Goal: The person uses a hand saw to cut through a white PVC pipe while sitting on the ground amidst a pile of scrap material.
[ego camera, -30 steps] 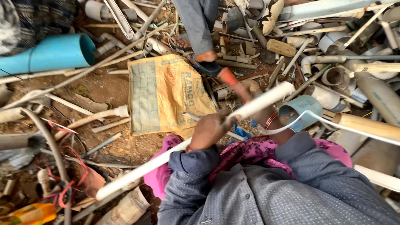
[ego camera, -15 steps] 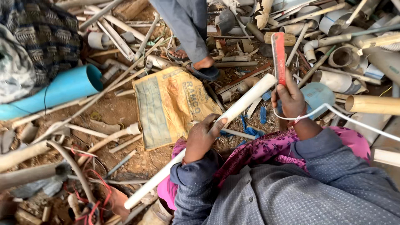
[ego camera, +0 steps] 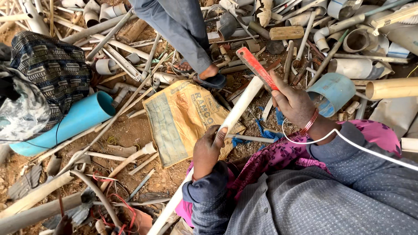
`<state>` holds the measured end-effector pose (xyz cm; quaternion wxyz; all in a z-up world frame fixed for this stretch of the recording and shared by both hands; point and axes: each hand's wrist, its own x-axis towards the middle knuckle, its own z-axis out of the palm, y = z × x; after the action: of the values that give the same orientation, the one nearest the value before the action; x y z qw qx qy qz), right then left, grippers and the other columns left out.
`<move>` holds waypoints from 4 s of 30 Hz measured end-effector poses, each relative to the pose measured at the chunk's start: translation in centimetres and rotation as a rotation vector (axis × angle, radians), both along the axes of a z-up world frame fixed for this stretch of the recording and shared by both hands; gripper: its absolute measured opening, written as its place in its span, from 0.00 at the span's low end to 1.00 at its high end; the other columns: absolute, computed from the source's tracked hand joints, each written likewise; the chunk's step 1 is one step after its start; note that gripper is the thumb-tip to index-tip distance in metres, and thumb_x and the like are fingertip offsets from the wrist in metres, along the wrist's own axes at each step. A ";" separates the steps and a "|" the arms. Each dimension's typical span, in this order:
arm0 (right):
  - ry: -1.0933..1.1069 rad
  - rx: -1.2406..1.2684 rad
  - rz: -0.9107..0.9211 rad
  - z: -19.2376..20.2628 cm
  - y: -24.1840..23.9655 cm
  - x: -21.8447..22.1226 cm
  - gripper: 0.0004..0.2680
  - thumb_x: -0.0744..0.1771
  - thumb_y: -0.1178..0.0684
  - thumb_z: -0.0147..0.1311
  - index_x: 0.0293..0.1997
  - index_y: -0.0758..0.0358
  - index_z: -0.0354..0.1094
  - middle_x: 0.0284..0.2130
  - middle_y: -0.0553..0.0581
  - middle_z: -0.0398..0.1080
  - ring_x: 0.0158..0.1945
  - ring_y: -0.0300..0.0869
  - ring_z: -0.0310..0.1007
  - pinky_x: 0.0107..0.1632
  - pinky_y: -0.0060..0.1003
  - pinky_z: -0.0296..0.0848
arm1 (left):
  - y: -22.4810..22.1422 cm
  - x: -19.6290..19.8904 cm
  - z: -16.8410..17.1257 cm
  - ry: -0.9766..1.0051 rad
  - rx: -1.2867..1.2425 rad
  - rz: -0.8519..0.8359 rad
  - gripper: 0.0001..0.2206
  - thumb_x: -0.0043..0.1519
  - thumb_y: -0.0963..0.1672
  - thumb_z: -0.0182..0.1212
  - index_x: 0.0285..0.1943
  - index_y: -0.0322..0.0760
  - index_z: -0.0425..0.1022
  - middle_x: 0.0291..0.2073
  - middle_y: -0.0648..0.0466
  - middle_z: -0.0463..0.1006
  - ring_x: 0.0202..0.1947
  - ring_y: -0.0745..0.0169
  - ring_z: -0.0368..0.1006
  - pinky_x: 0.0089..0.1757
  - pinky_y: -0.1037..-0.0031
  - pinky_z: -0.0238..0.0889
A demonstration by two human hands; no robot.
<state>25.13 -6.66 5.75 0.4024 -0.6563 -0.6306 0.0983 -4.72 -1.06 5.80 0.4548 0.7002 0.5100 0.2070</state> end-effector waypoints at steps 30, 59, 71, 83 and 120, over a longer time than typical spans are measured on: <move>-0.342 0.184 0.064 -5.1 0.8 -1.9 0.24 0.72 0.53 0.48 0.79 0.45 0.44 0.30 0.58 0.75 0.26 0.47 0.75 0.27 0.41 0.75 | 0.0 -0.1 -0.9 -0.054 -0.114 -0.009 0.26 0.64 0.59 0.49 0.51 0.41 0.81 0.18 0.51 0.74 0.18 0.60 0.73 0.27 0.65 0.66; -0.446 0.292 -0.001 -3.2 1.6 0.5 0.30 0.71 0.55 0.50 0.81 0.36 0.35 0.41 0.57 0.75 0.25 0.40 0.72 0.24 0.33 0.75 | -1.1 0.5 -0.3 0.070 0.136 -0.052 0.27 0.62 0.60 0.53 0.56 0.41 0.78 0.26 0.42 0.80 0.31 0.43 0.80 0.34 0.58 0.69; -0.355 0.032 0.066 -6.7 2.0 -0.7 0.27 0.72 0.51 0.48 0.80 0.42 0.32 0.18 0.47 0.64 0.16 0.35 0.64 0.15 0.29 0.67 | -0.8 1.2 -0.3 0.066 0.128 -0.032 0.26 0.63 0.59 0.52 0.56 0.42 0.77 0.28 0.43 0.82 0.32 0.42 0.81 0.35 0.58 0.70; -0.266 0.075 0.103 -6.1 1.2 -2.3 0.25 0.72 0.52 0.47 0.78 0.35 0.38 0.17 0.46 0.63 0.13 0.36 0.62 0.14 0.34 0.63 | -0.4 1.0 -0.8 0.115 0.125 -0.064 0.24 0.64 0.59 0.50 0.51 0.41 0.78 0.27 0.41 0.80 0.33 0.35 0.77 0.35 0.52 0.66; -0.312 -0.103 -0.121 -10.3 2.2 -0.4 0.20 0.73 0.48 0.48 0.77 0.53 0.51 0.22 0.54 0.70 0.20 0.46 0.68 0.23 0.41 0.70 | 0.5 0.8 -4.7 0.098 0.116 -0.054 0.21 0.62 0.56 0.61 0.50 0.39 0.73 0.26 0.43 0.80 0.29 0.42 0.81 0.32 0.56 0.70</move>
<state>24.71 -4.43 -4.54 0.2706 -0.7200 -0.6390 0.0029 -3.91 -0.60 1.05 0.3932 0.7481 0.4997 0.1896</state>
